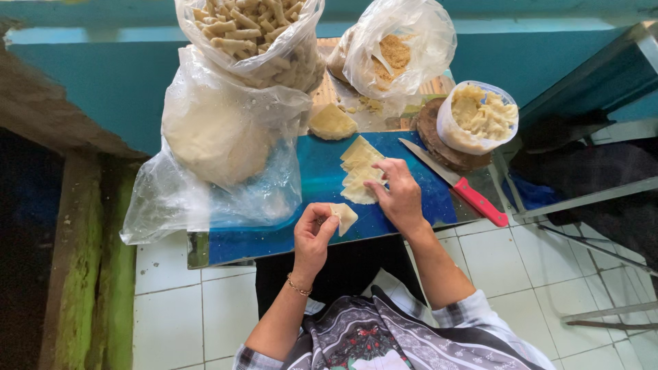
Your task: The person folds triangular dough wrappers in half by hand, pinching the edges closed, and places each folded piece in a zigzag row on a blue board. They occasionally reach into a plastic bag of brown powder to dust their fingers before continuing to fold more wrappers.
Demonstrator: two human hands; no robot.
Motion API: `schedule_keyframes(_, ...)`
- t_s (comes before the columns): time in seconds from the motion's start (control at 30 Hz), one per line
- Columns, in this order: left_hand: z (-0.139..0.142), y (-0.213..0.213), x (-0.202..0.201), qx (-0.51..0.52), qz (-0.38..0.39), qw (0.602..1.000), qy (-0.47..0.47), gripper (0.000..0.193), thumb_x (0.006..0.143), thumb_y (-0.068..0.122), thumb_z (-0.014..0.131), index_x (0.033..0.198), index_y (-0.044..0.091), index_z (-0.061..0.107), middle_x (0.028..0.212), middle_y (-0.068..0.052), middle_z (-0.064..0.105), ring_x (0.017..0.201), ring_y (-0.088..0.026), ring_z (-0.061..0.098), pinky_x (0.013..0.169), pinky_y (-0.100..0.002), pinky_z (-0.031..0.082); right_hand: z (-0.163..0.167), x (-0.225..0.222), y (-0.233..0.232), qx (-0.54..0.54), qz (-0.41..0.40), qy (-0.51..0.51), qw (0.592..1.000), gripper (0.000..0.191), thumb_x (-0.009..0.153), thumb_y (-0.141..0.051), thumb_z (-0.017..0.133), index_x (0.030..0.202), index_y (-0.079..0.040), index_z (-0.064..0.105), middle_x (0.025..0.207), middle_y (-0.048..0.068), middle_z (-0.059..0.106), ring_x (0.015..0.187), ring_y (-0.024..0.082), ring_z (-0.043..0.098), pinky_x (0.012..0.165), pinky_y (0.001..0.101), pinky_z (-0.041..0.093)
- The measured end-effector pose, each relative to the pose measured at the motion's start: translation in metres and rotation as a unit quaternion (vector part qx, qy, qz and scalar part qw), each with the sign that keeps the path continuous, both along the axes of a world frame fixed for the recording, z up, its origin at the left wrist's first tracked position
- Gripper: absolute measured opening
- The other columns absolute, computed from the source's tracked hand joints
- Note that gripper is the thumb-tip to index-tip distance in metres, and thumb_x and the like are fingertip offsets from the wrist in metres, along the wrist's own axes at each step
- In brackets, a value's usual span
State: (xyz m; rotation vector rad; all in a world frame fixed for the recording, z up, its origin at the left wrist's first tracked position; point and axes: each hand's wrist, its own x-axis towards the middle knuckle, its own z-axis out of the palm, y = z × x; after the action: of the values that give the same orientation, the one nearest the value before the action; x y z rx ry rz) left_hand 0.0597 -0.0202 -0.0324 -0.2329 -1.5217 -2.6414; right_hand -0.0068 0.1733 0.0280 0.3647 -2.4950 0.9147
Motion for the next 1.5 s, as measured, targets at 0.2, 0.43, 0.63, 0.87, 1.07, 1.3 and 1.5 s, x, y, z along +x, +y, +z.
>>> schedule_keyframes(0.2, 0.011, 0.016, 0.001, 0.049, -0.012, 0.999, -0.013, 0.006, 0.098, 0.005, 0.063, 0.104, 0.003, 0.06, 0.115, -0.003, 0.069, 0.103, -0.009, 0.063, 0.094, -0.025, 0.052, -0.019, 0.042, 0.014, -0.434, 0.177, -0.342, 0.814, 0.032, 0.095, -0.025, 0.067, 0.124, -0.012, 0.065, 0.112, 0.0, 0.072, 0.099, 0.007, 0.069, 0.083, 0.0251, 0.057)
schedule_keyframes(0.43, 0.039, 0.022, -0.001, -0.319, 0.081, 0.943, 0.055, 0.009, 0.092, 0.01, 0.073, 0.094, 0.004, 0.067, 0.094, -0.006, 0.07, 0.083, -0.014, 0.07, 0.075, -0.027, 0.057, -0.027, 0.026, 0.04, -0.354, 0.138, -0.288, 0.879, 0.021, 0.094, -0.009, 0.075, 0.114, -0.002, 0.071, 0.101, 0.004, 0.071, 0.093, 0.009, 0.066, 0.086, 0.0271, 0.055)
schedule_keyframes(0.63, 0.055, 0.016, -0.017, -0.542, 0.166, 0.779, 0.27, 0.013, 0.088, 0.012, 0.076, 0.093, 0.007, 0.065, 0.099, -0.007, 0.068, 0.092, -0.027, 0.066, 0.078, -0.039, 0.053, -0.005, 0.017, 0.032, -0.067, 0.119, -0.214, 0.967, 0.032, 0.09, -0.008, 0.073, 0.122, -0.009, 0.07, 0.093, 0.009, 0.073, 0.078, 0.015, 0.069, 0.074, 0.0287, 0.058)
schedule_keyframes(0.87, 0.054, 0.017, -0.027, -0.616, 0.106, 0.718, 0.308, 0.018, 0.082, 0.009, 0.071, 0.098, 0.009, 0.064, 0.107, -0.004, 0.066, 0.104, -0.026, 0.064, 0.091, -0.042, 0.049, 0.01, 0.018, 0.026, 0.008, 0.09, -0.081, 0.993, 0.028, 0.09, -0.008, 0.072, 0.118, -0.011, 0.072, 0.106, 0.012, 0.073, 0.084, 0.026, 0.073, 0.072, 0.0342, 0.059)
schedule_keyframes(1.07, 0.056, 0.014, -0.027, -0.591, 0.104, 0.743, 0.295, 0.021, 0.083, 0.011, 0.072, 0.103, 0.009, 0.065, 0.108, -0.005, 0.067, 0.104, -0.027, 0.064, 0.093, -0.043, 0.048, 0.045, -0.016, 0.052, 0.034, 0.087, 0.053, 0.994, 0.029, 0.09, -0.006, 0.073, 0.119, -0.008, 0.07, 0.113, 0.013, 0.071, 0.104, 0.033, 0.071, 0.089, 0.0401, 0.057)
schedule_keyframes(1.3, 0.063, 0.009, -0.028, -0.561, 0.088, 0.778, 0.271, 0.019, 0.087, 0.013, 0.071, 0.104, 0.007, 0.066, 0.109, -0.007, 0.068, 0.106, -0.029, 0.063, 0.095, -0.044, 0.047, 0.117, -0.087, 0.119, 0.294, -0.107, 0.032, 0.949, 0.034, 0.09, -0.028, 0.08, 0.12, -0.013, 0.075, 0.124, 0.006, 0.07, 0.112, 0.031, 0.062, 0.092, 0.0465, 0.05)
schedule_keyframes(1.5, 0.063, 0.004, -0.029, -0.549, 0.075, 0.784, 0.279, 0.014, 0.088, 0.012, 0.07, 0.099, 0.007, 0.064, 0.11, -0.006, 0.067, 0.105, -0.028, 0.063, 0.094, -0.044, 0.047, 0.082, -0.055, 0.163, 0.358, -0.134, -0.028, 0.924, 0.035, 0.066, -0.03, 0.086, 0.099, -0.018, 0.081, 0.135, 0.007, 0.062, 0.13, 0.032, 0.049, 0.108, 0.056, 0.029)
